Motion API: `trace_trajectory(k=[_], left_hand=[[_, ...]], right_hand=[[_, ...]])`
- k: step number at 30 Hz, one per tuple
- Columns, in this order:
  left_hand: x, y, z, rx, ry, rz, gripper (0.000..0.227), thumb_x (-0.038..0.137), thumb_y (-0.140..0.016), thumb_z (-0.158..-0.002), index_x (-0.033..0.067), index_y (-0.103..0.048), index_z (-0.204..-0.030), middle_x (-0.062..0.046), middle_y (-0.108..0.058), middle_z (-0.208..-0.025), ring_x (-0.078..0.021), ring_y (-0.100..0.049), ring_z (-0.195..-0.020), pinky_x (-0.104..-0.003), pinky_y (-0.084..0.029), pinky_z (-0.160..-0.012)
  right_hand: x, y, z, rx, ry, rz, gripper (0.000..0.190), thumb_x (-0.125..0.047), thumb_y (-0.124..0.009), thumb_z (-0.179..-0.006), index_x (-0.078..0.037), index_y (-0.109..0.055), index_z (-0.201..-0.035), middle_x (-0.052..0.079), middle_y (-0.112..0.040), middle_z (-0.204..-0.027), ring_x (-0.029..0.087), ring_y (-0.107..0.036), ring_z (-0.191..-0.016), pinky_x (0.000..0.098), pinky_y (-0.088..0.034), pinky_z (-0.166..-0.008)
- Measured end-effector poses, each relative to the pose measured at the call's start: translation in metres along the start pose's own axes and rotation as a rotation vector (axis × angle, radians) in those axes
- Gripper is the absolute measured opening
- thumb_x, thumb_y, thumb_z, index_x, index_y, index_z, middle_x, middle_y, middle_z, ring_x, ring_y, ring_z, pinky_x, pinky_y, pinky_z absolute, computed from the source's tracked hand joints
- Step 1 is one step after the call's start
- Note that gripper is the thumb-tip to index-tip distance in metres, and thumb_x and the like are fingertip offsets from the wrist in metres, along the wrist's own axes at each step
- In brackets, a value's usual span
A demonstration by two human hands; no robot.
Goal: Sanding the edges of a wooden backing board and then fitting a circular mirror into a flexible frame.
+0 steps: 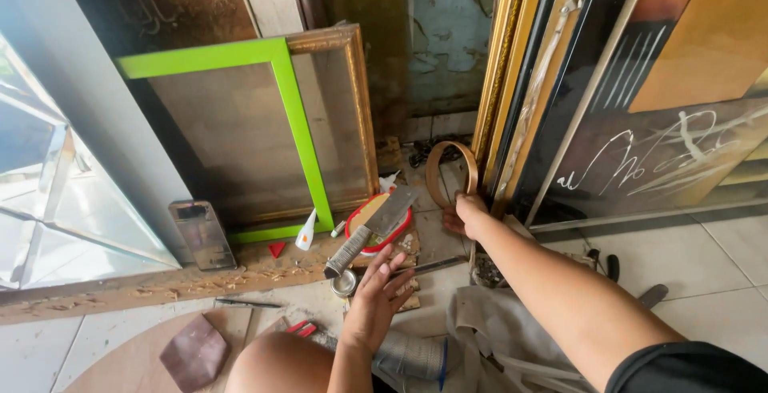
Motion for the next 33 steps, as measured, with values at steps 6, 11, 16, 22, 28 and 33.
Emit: trace_trajectory(k=[6, 11, 16, 22, 28, 33], left_hand=[[-0.005, -0.002, 0.002, -0.033, 0.039, -0.090, 0.072, 0.030, -0.061, -0.100, 0.0155, -0.054, -0.170, -0.009, -0.067, -0.158, -0.0330, -0.060, -0.141, -0.048, -0.042, -0.118], [-0.008, -0.004, 0.006, -0.037, 0.024, -0.204, 0.071, 0.030, -0.064, -0.099, 0.0155, -0.057, -0.168, -0.011, -0.068, -0.157, -0.0333, -0.063, -0.141, -0.046, -0.042, -0.116], [-0.032, 0.007, 0.005, -0.017, -0.038, -0.353, 0.082, 0.041, -0.073, -0.091, 0.0132, -0.055, -0.166, -0.013, -0.069, -0.158, -0.0302, -0.066, -0.137, -0.046, -0.044, -0.118], [0.012, 0.004, 0.087, 0.079, -0.488, -0.112, 0.034, 0.032, -0.054, -0.118, 0.0031, -0.071, -0.113, -0.009, -0.072, -0.096, -0.0190, -0.070, -0.089, -0.037, -0.059, -0.091], [0.069, 0.112, 0.264, 0.468, -0.817, -0.131, 0.042, 0.033, -0.048, -0.118, -0.0035, -0.068, -0.121, -0.013, -0.068, -0.095, -0.0227, -0.068, -0.078, -0.039, -0.062, -0.075], [0.089, 0.244, 0.450, 0.989, -0.704, -0.220, 0.032, 0.016, -0.061, -0.113, -0.0079, -0.069, -0.133, -0.030, -0.079, -0.106, -0.0398, -0.081, -0.089, -0.049, -0.066, -0.073]], right_hand=[[-0.010, -0.007, 0.110, 0.076, 0.306, 0.063, 0.032, -0.032, -0.058, -0.119, -0.004, -0.054, -0.132, 0.010, -0.069, -0.107, 0.021, -0.071, -0.072, 0.0334, -0.063, -0.053], [0.015, 0.007, 0.227, 0.010, 0.471, 0.106, 0.029, -0.027, -0.049, -0.121, -0.001, -0.056, -0.132, 0.012, -0.076, -0.111, 0.018, -0.074, -0.076, 0.0284, -0.061, -0.059], [0.074, 0.022, 0.310, -0.259, 0.639, -0.237, 0.017, -0.020, -0.054, -0.118, -0.005, -0.061, -0.121, 0.011, -0.073, -0.093, 0.018, -0.065, -0.071, 0.0320, -0.054, -0.063], [0.097, -0.034, 0.374, -0.478, 0.471, -0.242, 0.024, -0.022, -0.056, -0.114, 0.000, -0.065, -0.118, 0.015, -0.068, -0.083, 0.023, -0.061, -0.071, 0.0362, -0.052, -0.068], [0.150, -0.159, 0.473, -0.964, 0.399, -0.017, 0.031, -0.021, -0.049, -0.115, -0.002, -0.072, -0.123, 0.011, -0.069, -0.081, 0.020, -0.064, -0.076, 0.0336, -0.051, -0.072], [0.218, -0.258, 0.600, -1.245, 0.254, 0.565, 0.042, -0.029, -0.060, -0.108, -0.008, -0.065, -0.143, 0.008, -0.075, -0.104, 0.015, -0.076, -0.086, 0.0297, -0.059, -0.072]])
Point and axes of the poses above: each hand's wrist, its own z-axis away from the middle knuckle, its own y-axis out of the back of the hand, x = y × z, the point moved 7 cm from there along -z, towards the middle knuckle
